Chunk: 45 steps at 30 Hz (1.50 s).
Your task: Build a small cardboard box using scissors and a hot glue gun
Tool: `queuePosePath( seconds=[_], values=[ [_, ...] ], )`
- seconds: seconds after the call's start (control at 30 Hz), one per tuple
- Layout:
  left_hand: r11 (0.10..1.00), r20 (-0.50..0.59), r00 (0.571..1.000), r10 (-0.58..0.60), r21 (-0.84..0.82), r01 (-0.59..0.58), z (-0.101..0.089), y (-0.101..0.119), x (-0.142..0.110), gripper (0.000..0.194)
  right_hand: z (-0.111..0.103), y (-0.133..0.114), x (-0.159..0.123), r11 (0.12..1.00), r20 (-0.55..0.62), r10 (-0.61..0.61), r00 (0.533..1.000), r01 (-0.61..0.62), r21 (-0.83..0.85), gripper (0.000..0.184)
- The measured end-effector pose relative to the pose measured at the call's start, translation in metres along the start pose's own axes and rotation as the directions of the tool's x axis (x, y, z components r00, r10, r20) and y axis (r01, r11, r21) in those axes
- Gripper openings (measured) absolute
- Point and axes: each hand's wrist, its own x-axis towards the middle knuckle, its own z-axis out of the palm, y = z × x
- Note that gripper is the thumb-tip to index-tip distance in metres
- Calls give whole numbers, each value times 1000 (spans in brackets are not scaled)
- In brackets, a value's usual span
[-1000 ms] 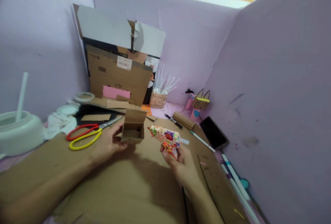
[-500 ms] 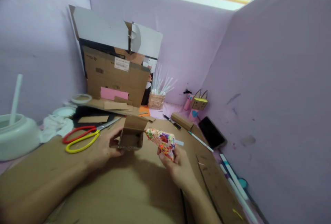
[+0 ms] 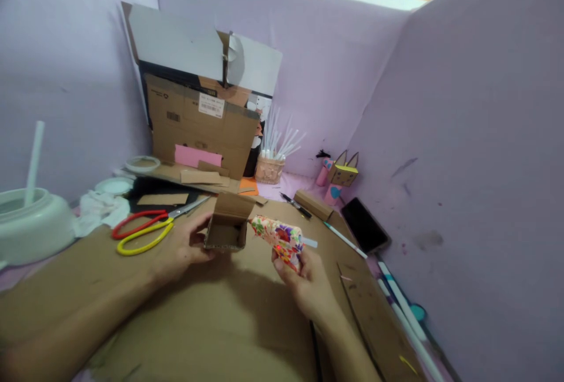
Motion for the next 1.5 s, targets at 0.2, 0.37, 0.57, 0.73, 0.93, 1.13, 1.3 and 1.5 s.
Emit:
queuePosePath(
  seconds=[0.2,0.37,0.57,0.73,0.93,1.13,1.3,1.5],
  values=[
    [1000,-4,1000,-9,5,9,0,3,-1,62,0,0,1,1000,-1,18,1000,-18,1,27],
    [1000,-14,1000,-3,16,3,-1,3,0,63,0,-1,0,1000,9,18,1000,-18,-11,28],
    [999,-16,1000,2,52,-2,-2,3,-1,67,1,-1,0,1000,8,10,1000,-9,-16,27],
    [998,-27,1000,11,61,-9,-2,4,-1,65,0,-1,-1,999,28,33,999,-33,-3,27],
    [995,-60,997,51,84,-46,-2,3,0,61,0,-1,0,1000,-1,4,1000,-4,1,30],
    [998,-54,998,14,64,-10,-1,6,-1,64,1,2,0,999,-13,20,1000,-20,26,28],
    [998,-71,997,9,63,-5,-1,6,-1,64,1,2,-1,999,-5,34,999,-34,15,27],
    [997,-93,996,15,75,-8,-1,5,0,64,2,4,-1,997,-7,40,999,-39,65,22]
  ],
)
